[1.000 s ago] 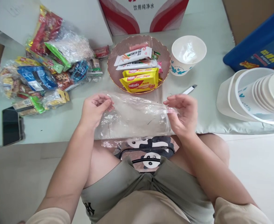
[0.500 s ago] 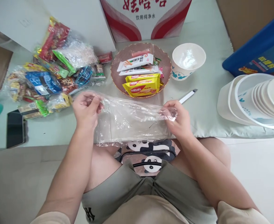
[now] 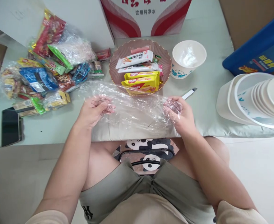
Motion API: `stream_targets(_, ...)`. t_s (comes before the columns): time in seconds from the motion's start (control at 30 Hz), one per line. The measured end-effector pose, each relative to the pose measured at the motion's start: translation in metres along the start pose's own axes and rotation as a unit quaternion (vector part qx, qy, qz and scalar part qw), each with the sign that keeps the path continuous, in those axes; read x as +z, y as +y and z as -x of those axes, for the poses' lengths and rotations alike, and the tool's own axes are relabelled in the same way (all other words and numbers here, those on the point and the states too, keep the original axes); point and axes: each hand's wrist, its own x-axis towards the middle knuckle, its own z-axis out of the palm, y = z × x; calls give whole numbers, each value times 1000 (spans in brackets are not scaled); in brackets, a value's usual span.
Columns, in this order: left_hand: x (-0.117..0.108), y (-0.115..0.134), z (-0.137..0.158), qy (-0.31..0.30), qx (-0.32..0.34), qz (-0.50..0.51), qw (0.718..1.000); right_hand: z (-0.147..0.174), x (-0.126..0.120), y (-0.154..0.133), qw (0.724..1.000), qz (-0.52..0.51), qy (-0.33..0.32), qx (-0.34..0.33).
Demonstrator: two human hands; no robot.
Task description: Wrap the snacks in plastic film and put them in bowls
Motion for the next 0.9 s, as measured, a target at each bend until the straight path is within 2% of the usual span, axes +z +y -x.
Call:
stream_targets(0.1, 0, 0, -2, 22, 14, 6, 1000, 1, 1, -2, 999, 43, 4, -10)
stream_targets(0.23, -2, 2, 0, -1, 11, 29, 1000, 2, 3, -8, 999, 14, 46, -18)
stream_targets(0.47, -2, 11, 6, -4, 9, 117, 993, -3, -1, -11, 991, -136, 8, 3)
stream_targets(0.63, -4, 14, 6, -28, -12, 169, 985, -8, -9, -11, 969, -239, -64, 18)
stream_targets(0.77, -7, 14, 2, -4, -45, 158, 986, -12, -15, -9, 963, -251, -90, 35)
stream_targets(0.9, -8, 13, -1, -4, -69, 133, 989, -15, -15, -8, 973, -212, -56, 66)
